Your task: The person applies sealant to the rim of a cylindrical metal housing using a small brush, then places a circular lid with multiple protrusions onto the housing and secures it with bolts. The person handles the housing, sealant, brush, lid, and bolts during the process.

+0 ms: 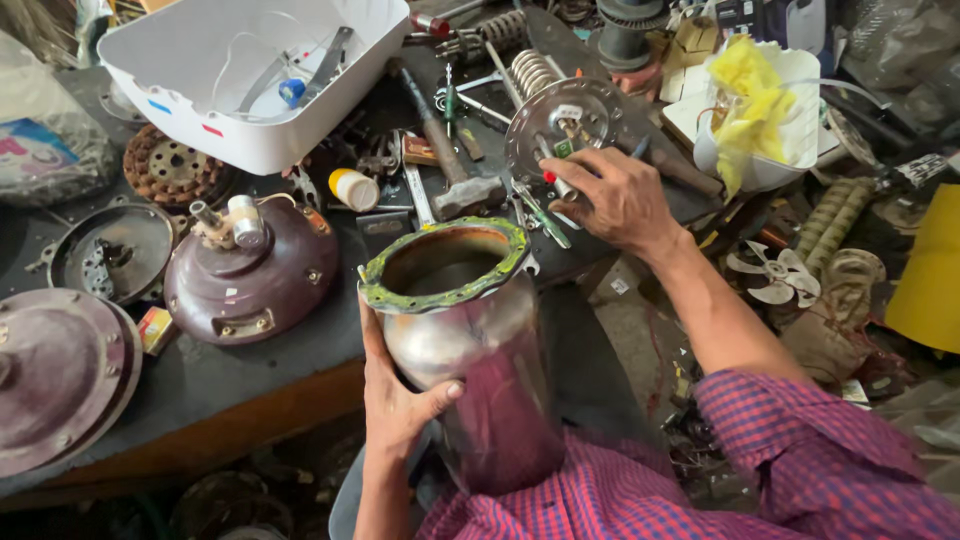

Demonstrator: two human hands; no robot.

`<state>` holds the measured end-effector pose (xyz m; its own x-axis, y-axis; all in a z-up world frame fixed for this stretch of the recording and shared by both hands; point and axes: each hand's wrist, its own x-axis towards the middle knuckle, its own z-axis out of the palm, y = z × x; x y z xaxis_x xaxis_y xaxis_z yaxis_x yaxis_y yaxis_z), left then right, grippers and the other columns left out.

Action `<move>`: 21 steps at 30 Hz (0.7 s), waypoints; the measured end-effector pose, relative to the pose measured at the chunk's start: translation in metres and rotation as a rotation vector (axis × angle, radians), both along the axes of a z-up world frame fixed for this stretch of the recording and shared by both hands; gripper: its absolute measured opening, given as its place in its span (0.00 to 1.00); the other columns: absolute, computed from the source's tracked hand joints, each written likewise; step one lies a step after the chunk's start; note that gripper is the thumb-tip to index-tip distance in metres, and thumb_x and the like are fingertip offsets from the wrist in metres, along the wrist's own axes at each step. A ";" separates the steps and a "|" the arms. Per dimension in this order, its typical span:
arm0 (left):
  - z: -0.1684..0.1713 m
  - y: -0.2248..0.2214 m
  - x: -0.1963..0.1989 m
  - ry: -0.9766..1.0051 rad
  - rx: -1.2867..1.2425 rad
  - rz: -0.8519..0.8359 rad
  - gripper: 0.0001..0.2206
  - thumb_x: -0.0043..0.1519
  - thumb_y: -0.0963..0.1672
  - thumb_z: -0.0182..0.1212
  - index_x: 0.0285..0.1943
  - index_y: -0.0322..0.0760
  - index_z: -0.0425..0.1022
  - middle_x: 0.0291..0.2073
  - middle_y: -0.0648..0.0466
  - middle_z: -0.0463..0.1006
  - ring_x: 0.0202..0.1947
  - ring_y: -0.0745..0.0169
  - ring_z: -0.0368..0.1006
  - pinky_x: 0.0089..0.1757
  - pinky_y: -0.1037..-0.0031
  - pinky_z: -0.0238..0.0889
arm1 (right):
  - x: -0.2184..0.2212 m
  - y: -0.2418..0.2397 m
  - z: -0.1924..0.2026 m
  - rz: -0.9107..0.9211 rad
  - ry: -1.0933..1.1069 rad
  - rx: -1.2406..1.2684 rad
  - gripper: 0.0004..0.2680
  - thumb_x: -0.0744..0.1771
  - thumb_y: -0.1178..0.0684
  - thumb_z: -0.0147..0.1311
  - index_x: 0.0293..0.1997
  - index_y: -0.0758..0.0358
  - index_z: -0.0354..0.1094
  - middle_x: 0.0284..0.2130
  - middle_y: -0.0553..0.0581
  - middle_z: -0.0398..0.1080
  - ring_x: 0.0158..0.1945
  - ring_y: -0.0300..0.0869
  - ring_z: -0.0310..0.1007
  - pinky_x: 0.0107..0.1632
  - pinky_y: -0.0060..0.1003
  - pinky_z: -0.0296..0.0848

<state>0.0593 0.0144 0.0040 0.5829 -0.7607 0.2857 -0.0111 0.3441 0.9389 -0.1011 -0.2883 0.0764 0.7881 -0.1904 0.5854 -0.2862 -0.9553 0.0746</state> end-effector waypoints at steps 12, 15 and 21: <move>0.001 -0.001 0.000 -0.036 -0.041 0.016 0.68 0.43 0.58 0.79 0.84 0.30 0.30 0.81 0.38 0.49 0.78 0.47 0.54 0.70 0.61 0.51 | 0.011 -0.087 0.055 0.070 -0.251 0.089 0.18 0.78 0.37 0.46 0.54 0.65 0.71 0.32 0.57 0.77 0.36 0.46 0.80 0.38 0.42 0.73; 0.003 0.001 0.000 -0.020 -0.037 0.007 0.68 0.43 0.58 0.78 0.84 0.29 0.30 0.81 0.38 0.50 0.78 0.46 0.53 0.71 0.61 0.50 | 0.018 -0.109 0.078 -0.015 -0.284 0.329 0.18 0.78 0.40 0.46 0.45 0.65 0.74 0.29 0.56 0.74 0.30 0.46 0.76 0.34 0.40 0.71; 0.004 0.001 0.001 0.028 -0.028 -0.022 0.70 0.42 0.59 0.79 0.84 0.29 0.28 0.81 0.37 0.48 0.79 0.46 0.52 0.71 0.62 0.49 | 0.003 -0.089 0.082 -0.012 -0.383 0.557 0.18 0.78 0.40 0.46 0.45 0.65 0.74 0.28 0.56 0.74 0.28 0.45 0.75 0.33 0.39 0.70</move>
